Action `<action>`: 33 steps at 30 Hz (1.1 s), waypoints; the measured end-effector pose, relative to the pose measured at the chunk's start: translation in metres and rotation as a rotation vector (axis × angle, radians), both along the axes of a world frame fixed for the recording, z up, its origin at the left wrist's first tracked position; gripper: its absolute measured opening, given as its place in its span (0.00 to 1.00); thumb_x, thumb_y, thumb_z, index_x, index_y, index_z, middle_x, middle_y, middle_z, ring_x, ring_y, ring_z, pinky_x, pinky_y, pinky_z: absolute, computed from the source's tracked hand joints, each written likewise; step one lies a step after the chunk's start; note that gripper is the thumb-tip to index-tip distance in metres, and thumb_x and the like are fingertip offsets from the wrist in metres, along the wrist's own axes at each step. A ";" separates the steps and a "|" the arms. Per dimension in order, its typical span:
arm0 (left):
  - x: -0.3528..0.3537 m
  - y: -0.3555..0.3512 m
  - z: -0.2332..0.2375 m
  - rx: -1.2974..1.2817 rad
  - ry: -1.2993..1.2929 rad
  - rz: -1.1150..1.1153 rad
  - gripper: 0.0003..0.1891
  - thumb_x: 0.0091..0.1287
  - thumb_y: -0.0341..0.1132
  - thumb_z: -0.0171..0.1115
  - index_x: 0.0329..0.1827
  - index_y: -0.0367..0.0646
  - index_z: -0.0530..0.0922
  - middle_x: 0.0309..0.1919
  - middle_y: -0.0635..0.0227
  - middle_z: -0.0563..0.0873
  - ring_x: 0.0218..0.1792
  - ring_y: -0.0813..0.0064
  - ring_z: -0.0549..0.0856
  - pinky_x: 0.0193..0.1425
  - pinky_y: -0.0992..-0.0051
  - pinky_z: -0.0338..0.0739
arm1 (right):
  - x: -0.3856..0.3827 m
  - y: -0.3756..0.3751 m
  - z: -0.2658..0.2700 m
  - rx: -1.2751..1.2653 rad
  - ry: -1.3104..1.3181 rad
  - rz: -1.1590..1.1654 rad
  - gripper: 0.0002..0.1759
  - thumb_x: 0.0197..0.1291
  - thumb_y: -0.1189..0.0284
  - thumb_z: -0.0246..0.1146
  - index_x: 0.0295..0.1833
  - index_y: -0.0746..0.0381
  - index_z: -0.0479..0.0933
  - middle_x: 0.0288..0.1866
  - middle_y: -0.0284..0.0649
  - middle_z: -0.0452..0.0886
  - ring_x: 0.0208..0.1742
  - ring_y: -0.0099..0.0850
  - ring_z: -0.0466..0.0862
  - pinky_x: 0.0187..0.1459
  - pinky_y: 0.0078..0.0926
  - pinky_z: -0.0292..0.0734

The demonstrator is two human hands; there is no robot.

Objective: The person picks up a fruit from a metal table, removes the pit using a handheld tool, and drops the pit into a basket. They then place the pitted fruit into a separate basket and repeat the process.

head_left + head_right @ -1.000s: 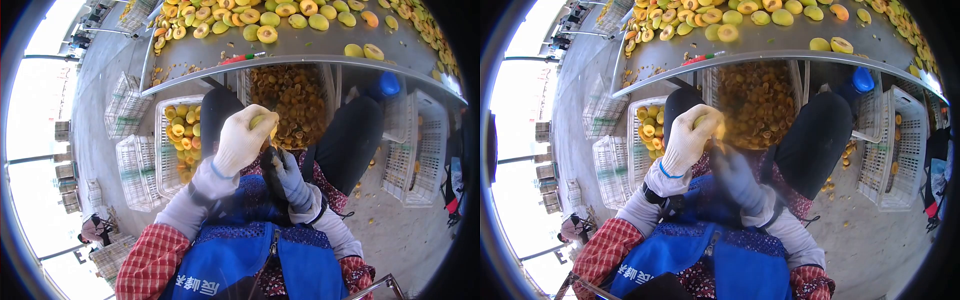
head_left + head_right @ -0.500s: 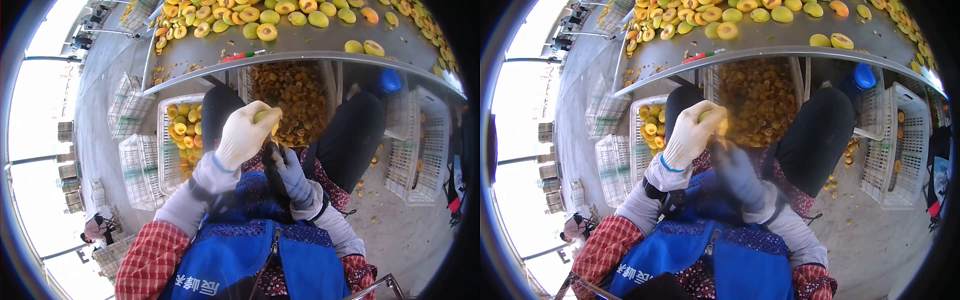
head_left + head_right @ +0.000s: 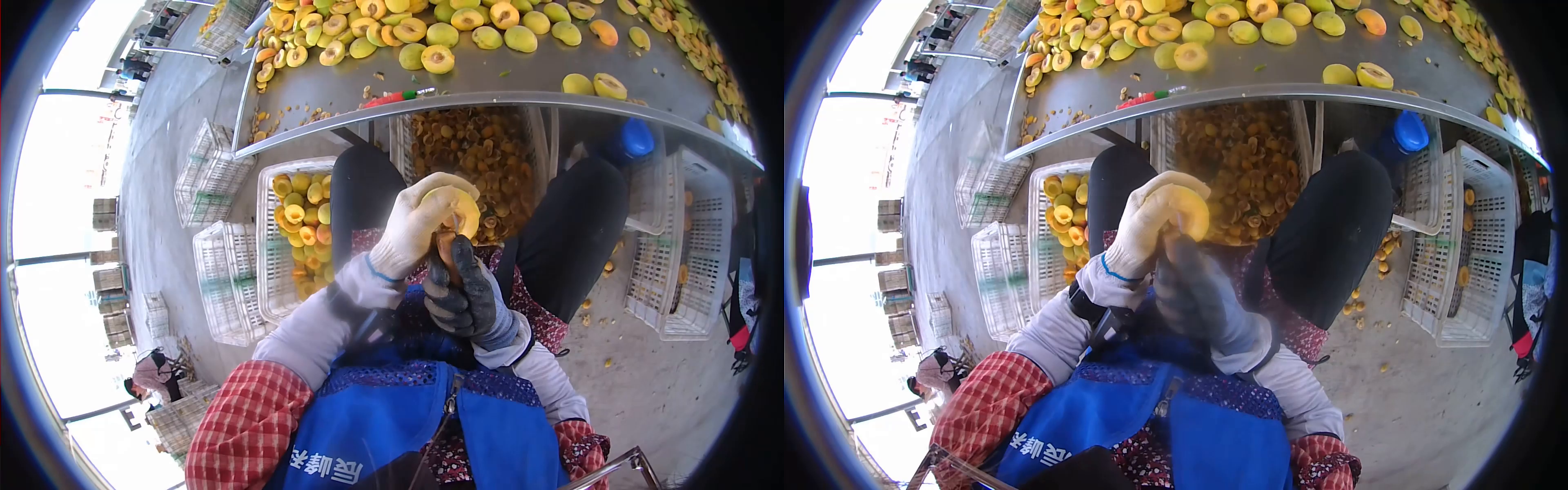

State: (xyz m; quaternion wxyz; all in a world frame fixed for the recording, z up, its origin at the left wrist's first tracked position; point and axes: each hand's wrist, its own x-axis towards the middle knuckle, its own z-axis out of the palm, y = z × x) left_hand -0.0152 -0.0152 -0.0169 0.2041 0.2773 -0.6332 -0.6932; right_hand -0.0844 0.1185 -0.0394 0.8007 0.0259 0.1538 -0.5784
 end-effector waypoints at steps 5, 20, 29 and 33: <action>0.004 0.010 0.001 0.161 0.019 0.094 0.21 0.72 0.45 0.52 0.50 0.34 0.80 0.36 0.64 0.85 0.36 0.79 0.81 0.42 0.78 0.75 | 0.002 -0.001 -0.012 -0.070 -0.076 0.024 0.27 0.70 0.39 0.48 0.45 0.52 0.71 0.17 0.25 0.62 0.10 0.15 0.57 0.09 0.13 0.53; 0.105 -0.067 0.020 -0.542 -0.399 0.586 0.18 0.70 0.41 0.57 0.51 0.34 0.80 0.42 0.57 0.85 0.43 0.70 0.83 0.49 0.69 0.78 | -0.002 -0.016 -0.046 -0.082 -0.334 -0.067 0.30 0.74 0.42 0.44 0.44 0.58 0.76 0.20 0.29 0.65 0.12 0.18 0.60 0.12 0.15 0.58; 0.006 -0.170 0.007 -1.436 -0.583 -0.085 0.13 0.63 0.39 0.65 0.49 0.49 0.83 0.46 0.60 0.85 0.44 0.58 0.86 0.50 0.67 0.80 | -0.019 -0.040 -0.057 0.214 -0.180 -0.082 0.27 0.71 0.41 0.50 0.42 0.55 0.76 0.21 0.28 0.64 0.15 0.20 0.61 0.15 0.18 0.56; -0.128 -0.221 -0.028 -0.983 -0.880 0.144 0.22 0.57 0.45 0.69 0.51 0.43 0.80 0.44 0.55 0.84 0.46 0.53 0.84 0.51 0.61 0.80 | -0.032 -0.048 -0.052 0.305 -0.235 -0.132 0.27 0.71 0.41 0.50 0.41 0.54 0.76 0.21 0.27 0.67 0.15 0.20 0.62 0.16 0.18 0.58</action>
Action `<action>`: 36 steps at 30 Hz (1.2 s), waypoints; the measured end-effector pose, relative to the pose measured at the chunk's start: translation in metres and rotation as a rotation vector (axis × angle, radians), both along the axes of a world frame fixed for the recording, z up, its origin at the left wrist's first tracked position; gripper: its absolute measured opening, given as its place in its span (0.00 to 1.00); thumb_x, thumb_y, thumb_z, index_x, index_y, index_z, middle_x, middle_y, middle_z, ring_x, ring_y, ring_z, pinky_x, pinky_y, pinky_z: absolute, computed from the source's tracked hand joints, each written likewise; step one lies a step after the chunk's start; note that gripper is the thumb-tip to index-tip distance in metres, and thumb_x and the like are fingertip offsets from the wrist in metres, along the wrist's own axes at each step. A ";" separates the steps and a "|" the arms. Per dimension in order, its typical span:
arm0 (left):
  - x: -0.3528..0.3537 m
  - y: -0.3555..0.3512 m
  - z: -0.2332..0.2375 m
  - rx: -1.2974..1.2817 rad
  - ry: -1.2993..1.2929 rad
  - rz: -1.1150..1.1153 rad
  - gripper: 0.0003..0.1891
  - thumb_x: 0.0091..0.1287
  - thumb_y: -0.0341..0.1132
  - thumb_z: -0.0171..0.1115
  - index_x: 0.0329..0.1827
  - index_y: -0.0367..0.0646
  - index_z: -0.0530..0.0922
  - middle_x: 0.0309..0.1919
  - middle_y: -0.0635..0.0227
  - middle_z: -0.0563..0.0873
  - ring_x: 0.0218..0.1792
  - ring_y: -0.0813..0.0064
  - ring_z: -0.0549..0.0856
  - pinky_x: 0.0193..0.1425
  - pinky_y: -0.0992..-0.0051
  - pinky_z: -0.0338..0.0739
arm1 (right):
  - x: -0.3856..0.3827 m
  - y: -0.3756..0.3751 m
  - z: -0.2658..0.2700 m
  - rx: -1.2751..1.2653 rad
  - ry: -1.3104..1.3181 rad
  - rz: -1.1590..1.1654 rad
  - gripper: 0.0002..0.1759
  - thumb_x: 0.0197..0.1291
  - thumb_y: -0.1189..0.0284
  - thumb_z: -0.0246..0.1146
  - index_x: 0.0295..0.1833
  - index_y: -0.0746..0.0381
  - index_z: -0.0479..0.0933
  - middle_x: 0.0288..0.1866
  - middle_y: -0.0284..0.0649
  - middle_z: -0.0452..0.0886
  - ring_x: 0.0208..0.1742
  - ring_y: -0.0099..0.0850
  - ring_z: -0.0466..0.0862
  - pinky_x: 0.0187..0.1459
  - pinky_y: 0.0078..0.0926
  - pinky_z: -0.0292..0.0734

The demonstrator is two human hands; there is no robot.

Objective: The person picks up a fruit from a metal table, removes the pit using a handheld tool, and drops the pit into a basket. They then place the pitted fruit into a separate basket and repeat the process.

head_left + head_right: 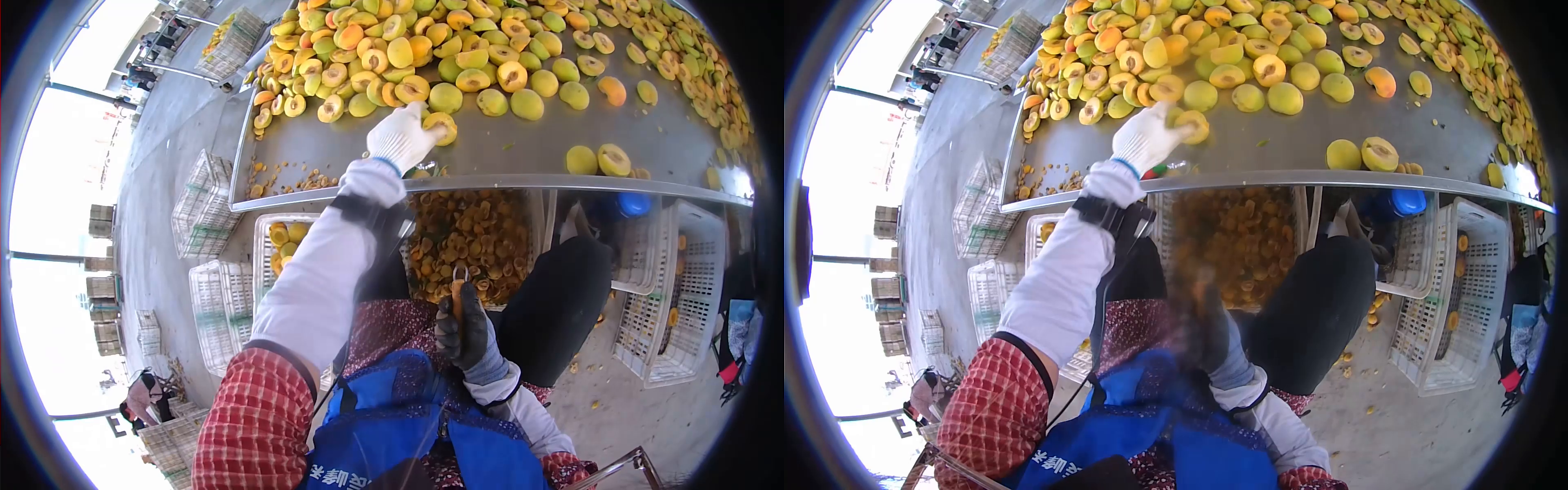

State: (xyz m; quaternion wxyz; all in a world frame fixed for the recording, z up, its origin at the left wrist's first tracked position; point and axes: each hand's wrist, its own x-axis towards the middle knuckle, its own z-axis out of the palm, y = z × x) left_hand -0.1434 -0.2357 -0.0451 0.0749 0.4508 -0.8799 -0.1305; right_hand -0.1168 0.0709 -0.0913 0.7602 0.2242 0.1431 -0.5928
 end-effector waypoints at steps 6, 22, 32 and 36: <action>-0.022 -0.006 -0.017 0.228 0.058 -0.317 0.25 0.54 0.43 0.72 0.50 0.37 0.78 0.41 0.51 0.84 0.44 0.58 0.85 0.50 0.65 0.79 | -0.010 0.002 -0.007 0.116 0.356 -0.102 0.27 0.69 0.40 0.52 0.42 0.54 0.75 0.21 0.28 0.70 0.14 0.21 0.66 0.15 0.19 0.60; 0.124 0.165 0.062 1.133 0.492 -0.161 0.21 0.71 0.37 0.55 0.63 0.35 0.73 0.47 0.66 0.81 0.44 0.81 0.80 0.48 0.81 0.75 | -0.029 0.001 0.053 -0.185 0.861 0.018 0.24 0.63 0.72 0.65 0.63 0.64 0.70 0.35 0.32 0.79 0.26 0.16 0.74 0.27 0.14 0.71; 0.146 0.201 0.055 1.059 0.821 0.064 0.21 0.78 0.46 0.45 0.51 0.36 0.78 0.36 0.67 0.84 0.36 0.80 0.83 0.44 0.80 0.77 | 0.007 0.025 0.080 -0.296 2.021 0.073 0.08 0.65 0.71 0.59 0.46 0.62 0.72 0.30 0.47 0.80 0.30 0.46 0.83 0.32 0.38 0.76; 0.151 0.211 0.054 1.014 0.866 0.074 0.20 0.78 0.46 0.46 0.51 0.36 0.76 0.35 0.65 0.84 0.33 0.79 0.84 0.40 0.80 0.77 | 0.020 0.027 0.076 -0.264 2.109 0.033 0.10 0.64 0.70 0.61 0.45 0.62 0.71 0.29 0.49 0.79 0.30 0.49 0.83 0.31 0.41 0.75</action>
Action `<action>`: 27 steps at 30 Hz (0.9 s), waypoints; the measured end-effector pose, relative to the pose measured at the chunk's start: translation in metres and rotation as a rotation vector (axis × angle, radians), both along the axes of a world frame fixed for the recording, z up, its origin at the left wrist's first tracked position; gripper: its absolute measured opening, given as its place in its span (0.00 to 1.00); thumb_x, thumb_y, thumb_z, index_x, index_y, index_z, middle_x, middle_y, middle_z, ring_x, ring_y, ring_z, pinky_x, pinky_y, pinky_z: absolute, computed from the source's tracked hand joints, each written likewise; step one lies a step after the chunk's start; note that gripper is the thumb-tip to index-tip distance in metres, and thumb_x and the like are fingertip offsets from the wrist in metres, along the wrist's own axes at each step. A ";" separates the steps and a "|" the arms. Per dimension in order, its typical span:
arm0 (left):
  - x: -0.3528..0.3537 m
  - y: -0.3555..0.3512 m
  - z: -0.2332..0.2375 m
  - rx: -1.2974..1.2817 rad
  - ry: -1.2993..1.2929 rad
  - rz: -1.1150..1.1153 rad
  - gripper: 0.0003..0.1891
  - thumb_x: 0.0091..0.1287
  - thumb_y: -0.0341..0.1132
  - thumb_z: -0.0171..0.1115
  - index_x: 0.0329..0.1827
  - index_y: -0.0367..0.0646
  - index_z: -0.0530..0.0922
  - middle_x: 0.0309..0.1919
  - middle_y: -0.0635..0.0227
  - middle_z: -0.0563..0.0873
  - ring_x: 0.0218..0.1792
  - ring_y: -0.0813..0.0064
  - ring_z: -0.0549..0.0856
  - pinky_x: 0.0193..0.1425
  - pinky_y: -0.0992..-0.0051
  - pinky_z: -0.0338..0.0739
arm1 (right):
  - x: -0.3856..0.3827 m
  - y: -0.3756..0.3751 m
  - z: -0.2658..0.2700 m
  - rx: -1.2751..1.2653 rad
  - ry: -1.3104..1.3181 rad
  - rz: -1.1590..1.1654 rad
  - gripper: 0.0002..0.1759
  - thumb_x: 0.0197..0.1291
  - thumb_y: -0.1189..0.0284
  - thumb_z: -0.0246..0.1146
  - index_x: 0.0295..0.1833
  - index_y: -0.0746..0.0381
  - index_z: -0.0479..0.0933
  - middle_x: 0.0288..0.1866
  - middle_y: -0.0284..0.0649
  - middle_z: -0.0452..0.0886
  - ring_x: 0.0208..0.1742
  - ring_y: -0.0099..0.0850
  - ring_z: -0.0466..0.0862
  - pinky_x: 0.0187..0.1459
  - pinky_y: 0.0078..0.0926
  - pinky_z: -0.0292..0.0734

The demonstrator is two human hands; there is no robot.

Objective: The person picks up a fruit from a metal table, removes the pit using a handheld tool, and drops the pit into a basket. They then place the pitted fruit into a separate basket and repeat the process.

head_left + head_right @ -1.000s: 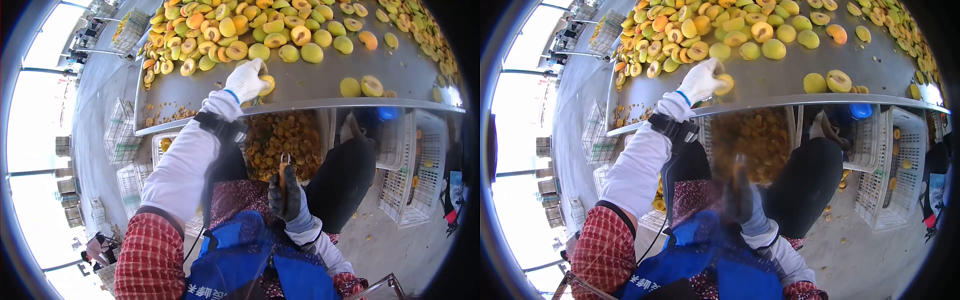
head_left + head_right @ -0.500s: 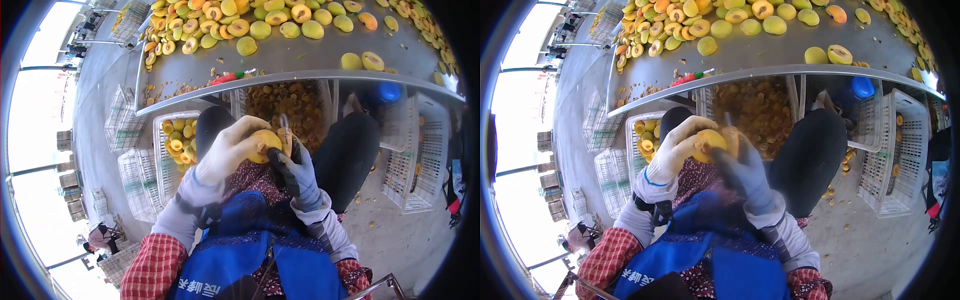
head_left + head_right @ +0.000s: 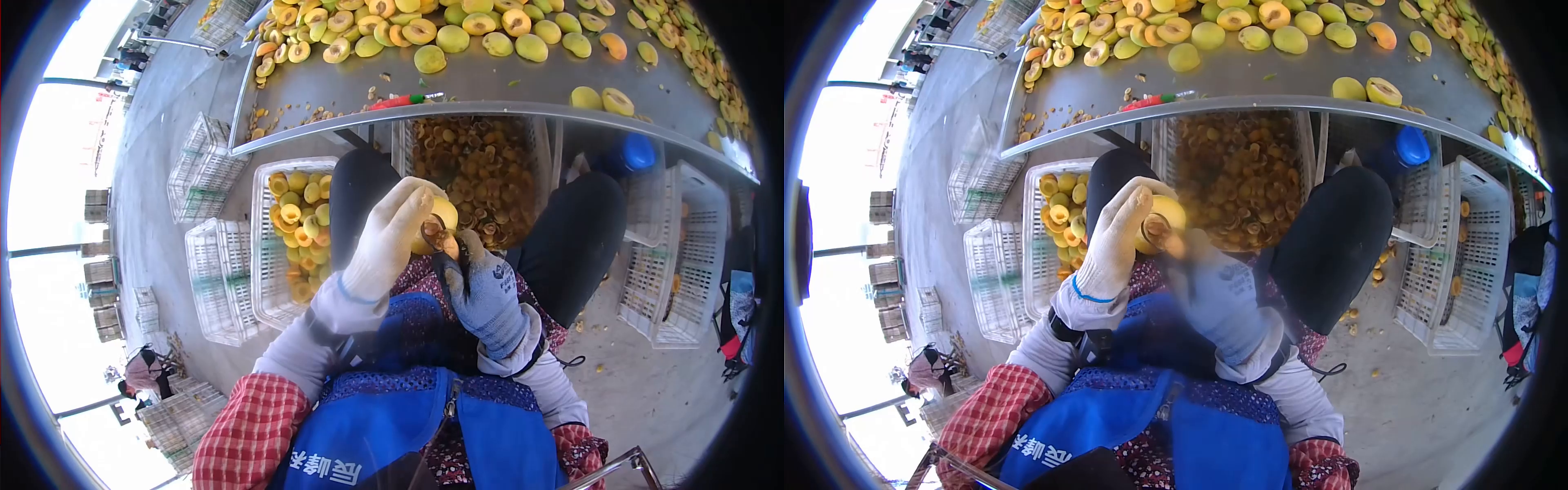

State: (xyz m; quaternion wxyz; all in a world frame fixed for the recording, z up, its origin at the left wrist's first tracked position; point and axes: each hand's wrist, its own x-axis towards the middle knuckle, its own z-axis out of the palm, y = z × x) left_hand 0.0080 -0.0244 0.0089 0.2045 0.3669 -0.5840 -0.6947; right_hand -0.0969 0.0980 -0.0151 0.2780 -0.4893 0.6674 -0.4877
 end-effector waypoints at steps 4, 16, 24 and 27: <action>0.001 0.009 -0.002 -0.068 -0.025 0.058 0.19 0.78 0.44 0.47 0.50 0.35 0.76 0.33 0.64 0.84 0.30 0.77 0.84 0.38 0.80 0.77 | 0.006 0.005 -0.012 -0.039 -0.055 -0.014 0.12 0.63 0.69 0.63 0.46 0.62 0.70 0.30 0.50 0.80 0.30 0.50 0.83 0.31 0.42 0.76; -0.010 0.011 0.008 -0.243 -0.130 -0.095 0.15 0.77 0.36 0.47 0.50 0.31 0.77 0.28 0.66 0.81 0.25 0.74 0.85 0.30 0.80 0.75 | 0.007 0.019 -0.024 -0.114 -0.167 -0.017 0.20 0.63 0.72 0.59 0.59 0.67 0.68 0.33 0.49 0.82 0.31 0.48 0.84 0.33 0.40 0.77; -0.024 0.019 -0.003 -0.232 -0.012 -0.051 0.15 0.76 0.35 0.47 0.49 0.31 0.77 0.28 0.63 0.82 0.26 0.75 0.85 0.31 0.79 0.76 | -0.008 0.021 -0.024 -0.129 -0.088 -0.037 0.18 0.64 0.74 0.59 0.57 0.69 0.69 0.30 0.49 0.82 0.30 0.47 0.84 0.32 0.39 0.77; -0.023 0.021 0.004 -0.160 -0.071 -0.069 0.14 0.76 0.34 0.47 0.48 0.31 0.78 0.28 0.63 0.82 0.25 0.75 0.85 0.30 0.79 0.77 | -0.006 0.025 -0.030 -0.096 -0.144 -0.019 0.19 0.64 0.75 0.60 0.58 0.70 0.69 0.30 0.50 0.82 0.30 0.47 0.84 0.32 0.38 0.77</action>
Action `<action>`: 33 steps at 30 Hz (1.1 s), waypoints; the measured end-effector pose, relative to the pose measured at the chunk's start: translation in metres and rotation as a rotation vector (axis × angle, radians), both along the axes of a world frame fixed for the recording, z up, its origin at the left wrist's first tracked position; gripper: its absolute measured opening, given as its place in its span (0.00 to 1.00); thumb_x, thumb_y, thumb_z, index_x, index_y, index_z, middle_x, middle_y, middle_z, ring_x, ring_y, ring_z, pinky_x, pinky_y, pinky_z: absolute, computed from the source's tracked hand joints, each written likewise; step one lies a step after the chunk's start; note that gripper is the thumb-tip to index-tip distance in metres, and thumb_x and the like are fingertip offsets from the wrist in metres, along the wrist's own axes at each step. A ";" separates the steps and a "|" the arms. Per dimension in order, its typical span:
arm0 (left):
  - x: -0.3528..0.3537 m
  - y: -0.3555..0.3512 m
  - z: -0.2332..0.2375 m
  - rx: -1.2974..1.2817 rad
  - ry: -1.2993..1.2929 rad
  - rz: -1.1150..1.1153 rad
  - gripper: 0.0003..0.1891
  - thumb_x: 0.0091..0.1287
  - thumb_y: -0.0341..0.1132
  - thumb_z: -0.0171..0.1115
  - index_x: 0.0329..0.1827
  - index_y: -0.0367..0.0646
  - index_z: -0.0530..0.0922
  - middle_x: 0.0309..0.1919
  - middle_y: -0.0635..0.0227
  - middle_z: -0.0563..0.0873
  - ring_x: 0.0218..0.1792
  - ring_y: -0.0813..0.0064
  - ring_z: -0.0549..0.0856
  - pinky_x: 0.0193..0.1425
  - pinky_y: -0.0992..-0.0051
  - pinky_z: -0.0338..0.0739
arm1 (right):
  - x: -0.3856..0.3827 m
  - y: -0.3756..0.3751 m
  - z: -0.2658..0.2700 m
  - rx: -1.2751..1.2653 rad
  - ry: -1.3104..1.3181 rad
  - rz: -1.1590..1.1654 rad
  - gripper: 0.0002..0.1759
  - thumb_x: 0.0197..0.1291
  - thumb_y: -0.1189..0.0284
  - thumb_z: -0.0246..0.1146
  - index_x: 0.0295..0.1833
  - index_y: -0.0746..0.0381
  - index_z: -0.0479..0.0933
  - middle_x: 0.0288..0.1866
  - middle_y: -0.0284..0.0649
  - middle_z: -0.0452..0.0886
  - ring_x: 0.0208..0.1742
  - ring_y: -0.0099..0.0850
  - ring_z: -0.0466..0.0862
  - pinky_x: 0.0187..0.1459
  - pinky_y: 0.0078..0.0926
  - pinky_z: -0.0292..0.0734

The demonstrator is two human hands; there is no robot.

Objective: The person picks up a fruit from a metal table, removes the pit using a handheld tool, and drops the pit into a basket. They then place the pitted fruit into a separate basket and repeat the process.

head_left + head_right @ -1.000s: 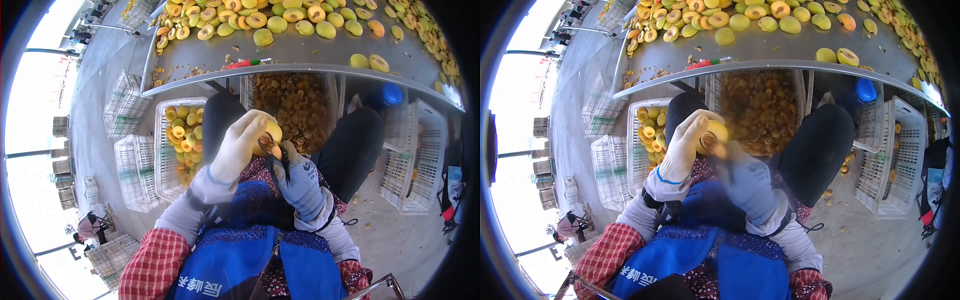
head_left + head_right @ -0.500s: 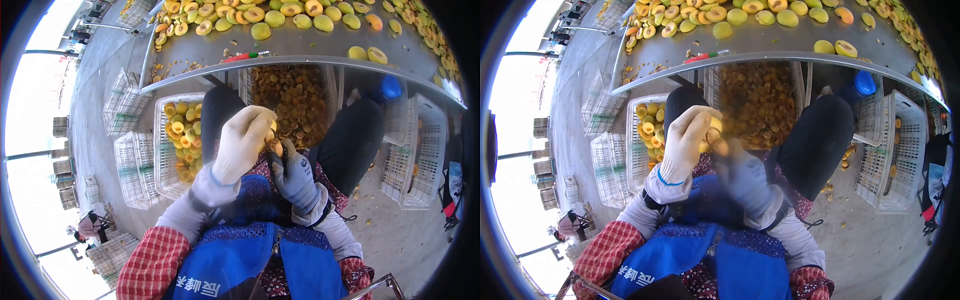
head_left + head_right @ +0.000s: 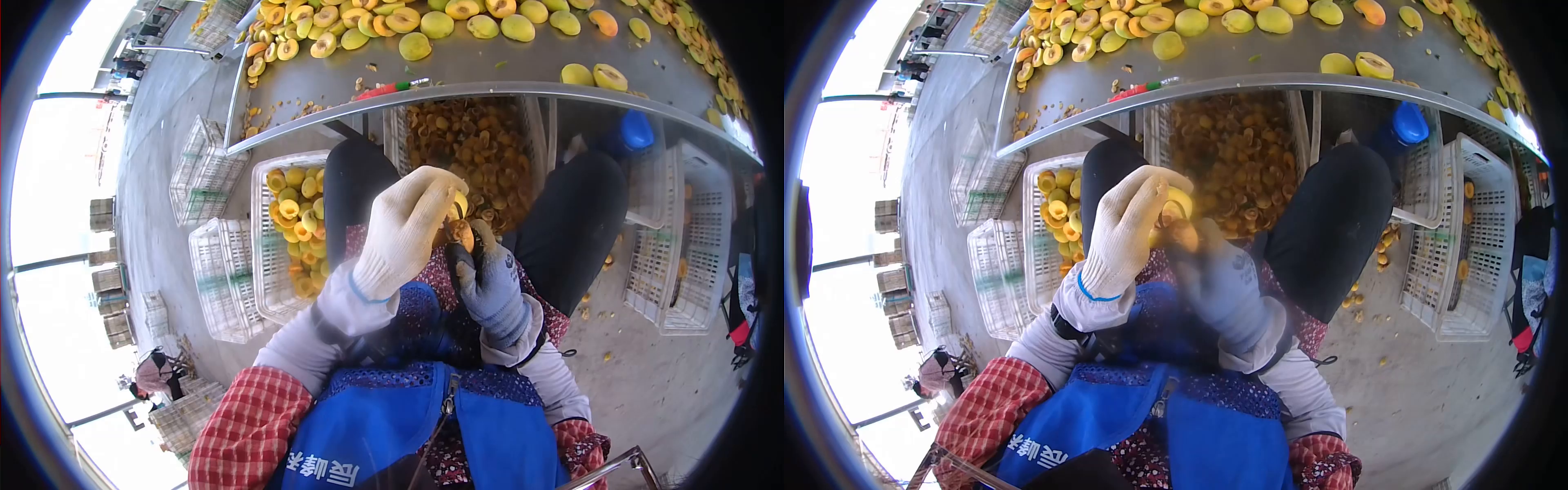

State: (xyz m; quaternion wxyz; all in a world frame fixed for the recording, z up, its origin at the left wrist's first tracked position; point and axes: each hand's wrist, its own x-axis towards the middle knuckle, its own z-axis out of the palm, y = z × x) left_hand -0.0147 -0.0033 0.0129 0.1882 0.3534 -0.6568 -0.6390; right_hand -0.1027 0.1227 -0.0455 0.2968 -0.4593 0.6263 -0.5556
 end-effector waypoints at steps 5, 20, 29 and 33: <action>-0.002 0.000 0.008 -0.071 -0.082 -0.014 0.12 0.74 0.31 0.48 0.45 0.32 0.79 0.27 0.66 0.81 0.22 0.76 0.83 0.27 0.79 0.77 | 0.015 0.002 -0.002 -0.130 -0.031 -0.036 0.21 0.65 0.75 0.59 0.61 0.73 0.67 0.31 0.50 0.82 0.29 0.43 0.84 0.33 0.36 0.78; -0.017 -0.022 -0.017 -0.685 0.189 -0.218 0.11 0.70 0.32 0.52 0.44 0.36 0.81 0.35 0.61 0.85 0.34 0.77 0.83 0.38 0.77 0.76 | 0.007 0.005 -0.007 -0.013 -1.939 0.704 0.20 0.72 0.44 0.49 0.47 0.49 0.70 0.23 0.25 0.62 0.16 0.18 0.60 0.15 0.17 0.56; -0.007 -0.005 -0.029 0.087 0.052 -0.043 0.17 0.76 0.41 0.48 0.47 0.38 0.81 0.30 0.67 0.85 0.28 0.83 0.81 0.30 0.82 0.73 | 0.013 -0.001 -0.022 -0.154 -2.265 0.955 0.26 0.73 0.43 0.45 0.53 0.53 0.71 0.23 0.26 0.64 0.17 0.18 0.63 0.16 0.18 0.60; 0.007 -0.034 -0.033 -0.693 0.068 -0.303 0.14 0.75 0.38 0.49 0.47 0.40 0.81 0.29 0.68 0.84 0.31 0.83 0.82 0.33 0.81 0.74 | 0.022 0.000 -0.024 -0.082 -2.358 0.958 0.26 0.74 0.42 0.45 0.54 0.54 0.71 0.23 0.27 0.64 0.18 0.17 0.64 0.18 0.18 0.62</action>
